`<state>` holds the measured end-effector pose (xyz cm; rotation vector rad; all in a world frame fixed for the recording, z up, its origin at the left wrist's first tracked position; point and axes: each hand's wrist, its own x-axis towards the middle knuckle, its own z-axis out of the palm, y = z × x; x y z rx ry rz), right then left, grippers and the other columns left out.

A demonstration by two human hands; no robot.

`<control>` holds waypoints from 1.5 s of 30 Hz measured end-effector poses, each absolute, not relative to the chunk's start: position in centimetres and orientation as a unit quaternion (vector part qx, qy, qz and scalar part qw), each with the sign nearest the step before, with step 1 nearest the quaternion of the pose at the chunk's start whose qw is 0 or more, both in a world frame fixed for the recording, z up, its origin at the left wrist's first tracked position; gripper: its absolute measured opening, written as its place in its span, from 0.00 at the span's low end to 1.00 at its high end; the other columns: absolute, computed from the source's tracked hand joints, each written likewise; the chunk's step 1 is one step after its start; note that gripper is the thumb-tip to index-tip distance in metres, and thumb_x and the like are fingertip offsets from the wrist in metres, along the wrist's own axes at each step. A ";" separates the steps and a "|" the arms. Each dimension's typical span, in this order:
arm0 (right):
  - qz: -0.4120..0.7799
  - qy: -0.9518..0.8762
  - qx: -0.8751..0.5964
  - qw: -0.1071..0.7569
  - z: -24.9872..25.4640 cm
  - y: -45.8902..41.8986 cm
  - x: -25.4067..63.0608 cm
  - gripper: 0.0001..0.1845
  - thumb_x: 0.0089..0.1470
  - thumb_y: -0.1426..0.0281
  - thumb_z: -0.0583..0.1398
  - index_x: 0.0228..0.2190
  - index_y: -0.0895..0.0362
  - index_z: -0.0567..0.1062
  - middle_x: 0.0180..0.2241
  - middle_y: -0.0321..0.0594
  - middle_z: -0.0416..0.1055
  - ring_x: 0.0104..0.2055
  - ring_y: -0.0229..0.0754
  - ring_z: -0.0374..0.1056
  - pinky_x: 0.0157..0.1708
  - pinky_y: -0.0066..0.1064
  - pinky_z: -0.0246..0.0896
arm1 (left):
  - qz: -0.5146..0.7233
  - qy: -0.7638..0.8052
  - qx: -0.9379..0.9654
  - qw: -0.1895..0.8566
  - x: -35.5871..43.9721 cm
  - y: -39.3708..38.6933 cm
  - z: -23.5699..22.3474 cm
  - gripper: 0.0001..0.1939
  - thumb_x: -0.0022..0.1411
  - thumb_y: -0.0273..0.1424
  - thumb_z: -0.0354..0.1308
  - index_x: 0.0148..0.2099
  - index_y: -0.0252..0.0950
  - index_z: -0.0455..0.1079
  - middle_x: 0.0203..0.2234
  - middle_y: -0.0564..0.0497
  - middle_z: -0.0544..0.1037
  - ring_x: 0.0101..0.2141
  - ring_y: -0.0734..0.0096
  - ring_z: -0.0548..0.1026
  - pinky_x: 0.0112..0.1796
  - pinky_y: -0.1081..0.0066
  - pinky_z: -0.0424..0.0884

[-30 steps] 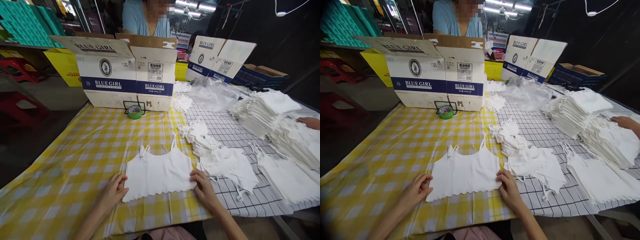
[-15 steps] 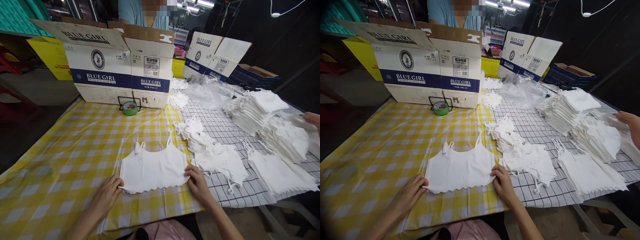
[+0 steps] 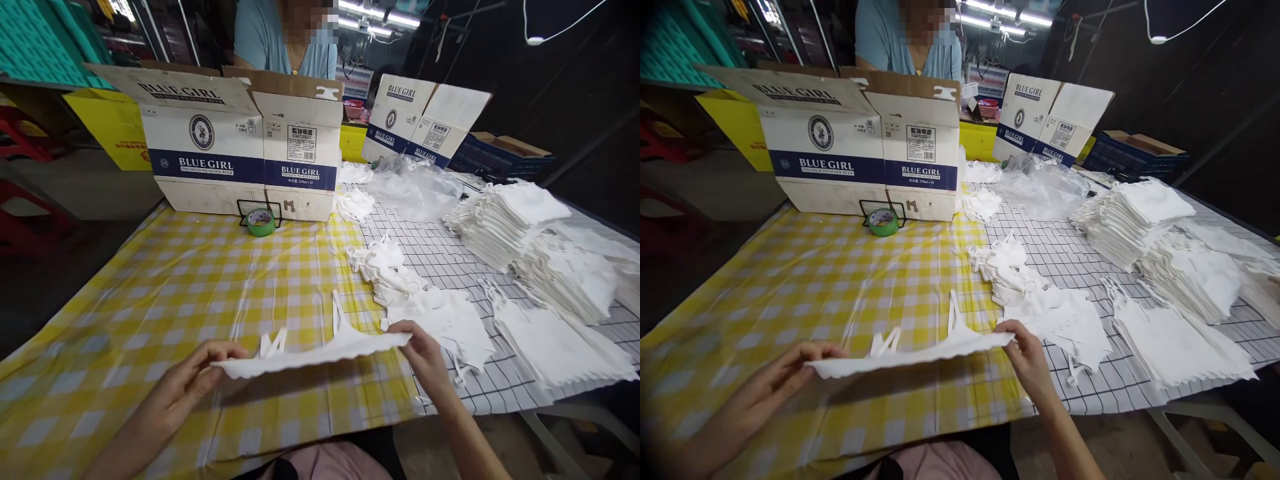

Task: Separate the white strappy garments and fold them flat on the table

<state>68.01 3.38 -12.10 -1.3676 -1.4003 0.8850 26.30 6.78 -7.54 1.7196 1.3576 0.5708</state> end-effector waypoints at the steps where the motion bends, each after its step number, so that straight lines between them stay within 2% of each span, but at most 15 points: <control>1: 0.366 -0.560 -0.556 0.493 -10.6 3.7 68.2 0.08 0.55 0.67 0.55 0.37 0.54 0.71 0.34 0.42 0.69 0.37 0.44 0.66 0.36 0.33 0.63 | 0.245 0.546 0.674 0.433 26.1 7.1 -6.5 0.12 0.58 0.43 0.49 0.40 0.44 0.64 0.39 0.51 0.71 0.41 0.62 0.69 0.38 0.70 0.69; 5: 0.358 -0.546 -0.538 0.533 -6.2 6.4 68.2 0.08 0.54 0.65 0.58 0.36 0.54 0.70 0.34 0.41 0.68 0.36 0.42 0.65 0.34 0.32 0.63 | 0.327 0.556 0.624 0.441 26.4 9.8 -4.4 0.13 0.56 0.43 0.53 0.39 0.41 0.63 0.26 0.55 0.69 0.30 0.70 0.67 0.30 0.74 0.65; 9: 0.343 -0.569 -0.558 0.497 -7.3 11.2 67.6 0.09 0.54 0.65 0.55 0.34 0.56 0.70 0.31 0.39 0.68 0.34 0.40 0.64 0.32 0.31 0.62 | 0.352 0.545 0.595 0.474 28.3 14.5 -6.2 0.14 0.57 0.42 0.52 0.40 0.38 0.61 0.25 0.55 0.71 0.27 0.73 0.68 0.30 0.73 0.65; 10: 0.325 -0.571 -0.583 0.478 -8.3 12.3 67.4 0.09 0.53 0.65 0.54 0.34 0.57 0.70 0.31 0.39 0.68 0.33 0.39 0.64 0.32 0.31 0.61 | 0.349 0.556 0.597 0.461 28.7 15.6 -7.4 0.14 0.57 0.42 0.51 0.40 0.38 0.61 0.27 0.54 0.72 0.28 0.72 0.69 0.32 0.72 0.66; 12: 0.272 -0.564 -0.643 0.441 -10.6 13.6 67.1 0.12 0.50 0.66 0.55 0.37 0.58 0.70 0.32 0.40 0.68 0.30 0.39 0.64 0.31 0.31 0.61 | 0.334 0.620 0.607 0.368 29.3 17.2 -10.1 0.14 0.56 0.42 0.50 0.40 0.38 0.62 0.31 0.51 0.73 0.32 0.68 0.71 0.35 0.68 0.68; 14: 0.242 -0.568 -0.671 0.410 -12.9 13.5 66.8 0.16 0.49 0.67 0.55 0.41 0.58 0.69 0.33 0.40 0.69 0.29 0.38 0.64 0.30 0.31 0.60 | 0.300 0.673 0.620 0.270 29.4 17.4 -12.9 0.16 0.55 0.39 0.51 0.44 0.37 0.62 0.37 0.47 0.73 0.39 0.63 0.72 0.41 0.64 0.68; 16: 0.250 -0.587 -0.667 0.385 -14.8 12.1 66.3 0.16 0.50 0.67 0.55 0.42 0.57 0.68 0.33 0.40 0.70 0.30 0.39 0.65 0.30 0.31 0.60 | 0.283 0.681 0.638 0.222 29.0 16.3 -15.2 0.18 0.55 0.38 0.50 0.47 0.37 0.62 0.42 0.45 0.72 0.44 0.61 0.71 0.44 0.62 0.67; 22: 0.305 -0.653 -0.622 0.305 -17.0 5.6 62.2 0.09 0.54 0.69 0.52 0.32 0.55 0.72 0.26 0.37 0.70 0.27 0.40 0.65 0.28 0.30 0.59 | 0.250 0.633 0.710 0.180 28.1 11.4 -17.3 0.17 0.61 0.36 0.44 0.49 0.38 0.65 0.46 0.46 0.71 0.47 0.63 0.70 0.48 0.62 0.66; 25: 0.315 -0.713 -0.565 0.270 -16.5 3.8 58.1 0.09 0.55 0.72 0.52 0.34 0.54 0.71 0.29 0.37 0.71 0.30 0.39 0.66 0.29 0.28 0.58 | 0.231 0.589 0.755 0.172 29.0 11.4 -16.8 0.20 0.63 0.34 0.41 0.53 0.38 0.65 0.52 0.47 0.69 0.53 0.64 0.65 0.54 0.62 0.60; 29: 0.255 -0.831 -0.456 0.191 -15.9 2.7 52.3 0.08 0.55 0.70 0.55 0.39 0.54 0.70 0.34 0.38 0.70 0.35 0.41 0.66 0.34 0.29 0.58 | 0.176 0.519 0.815 0.188 30.9 12.4 -16.9 0.23 0.64 0.33 0.39 0.60 0.39 0.58 0.60 0.49 0.61 0.61 0.66 0.54 0.59 0.60 0.52; 34: 0.182 -0.894 -0.398 0.101 -16.4 1.8 48.4 0.07 0.52 0.64 0.59 0.31 0.56 0.69 0.31 0.38 0.69 0.35 0.42 0.64 0.32 0.30 0.57 | 0.091 0.496 0.840 0.197 31.8 12.8 -18.7 0.25 0.64 0.36 0.41 0.64 0.45 0.51 0.64 0.51 0.50 0.63 0.61 0.45 0.59 0.51 0.46; 37: 0.193 -0.911 -0.350 0.099 -16.0 1.1 48.8 0.07 0.55 0.64 0.57 0.30 0.55 0.69 0.30 0.37 0.69 0.34 0.41 0.63 0.33 0.29 0.56 | 0.087 0.496 0.842 0.191 31.5 12.8 -19.2 0.25 0.64 0.35 0.41 0.64 0.46 0.51 0.64 0.51 0.50 0.63 0.61 0.43 0.59 0.51 0.46; 39: 0.206 -0.905 -0.353 0.117 -15.4 0.6 50.0 0.06 0.55 0.65 0.56 0.34 0.55 0.68 0.32 0.37 0.69 0.35 0.41 0.63 0.35 0.30 0.56 | 0.080 0.503 0.839 0.191 31.6 12.9 -18.9 0.25 0.63 0.34 0.43 0.63 0.45 0.53 0.64 0.50 0.50 0.63 0.60 0.44 0.59 0.50 0.47; 42: 0.218 -0.840 -0.467 0.172 -15.4 -0.2 53.3 0.09 0.55 0.71 0.54 0.40 0.54 0.66 0.34 0.39 0.68 0.36 0.42 0.63 0.35 0.31 0.57 | 0.072 0.537 0.820 0.184 32.4 12.9 -18.2 0.25 0.62 0.32 0.45 0.61 0.41 0.57 0.63 0.47 0.54 0.63 0.57 0.48 0.58 0.50 0.49; 45: 0.194 -0.728 -0.617 0.228 -16.5 -1.2 57.3 0.10 0.56 0.73 0.51 0.41 0.55 0.64 0.35 0.42 0.66 0.37 0.44 0.63 0.34 0.33 0.57 | 0.092 0.529 0.826 0.171 34.5 12.7 -17.7 0.25 0.62 0.29 0.42 0.61 0.39 0.56 0.62 0.47 0.55 0.62 0.60 0.50 0.59 0.51 0.48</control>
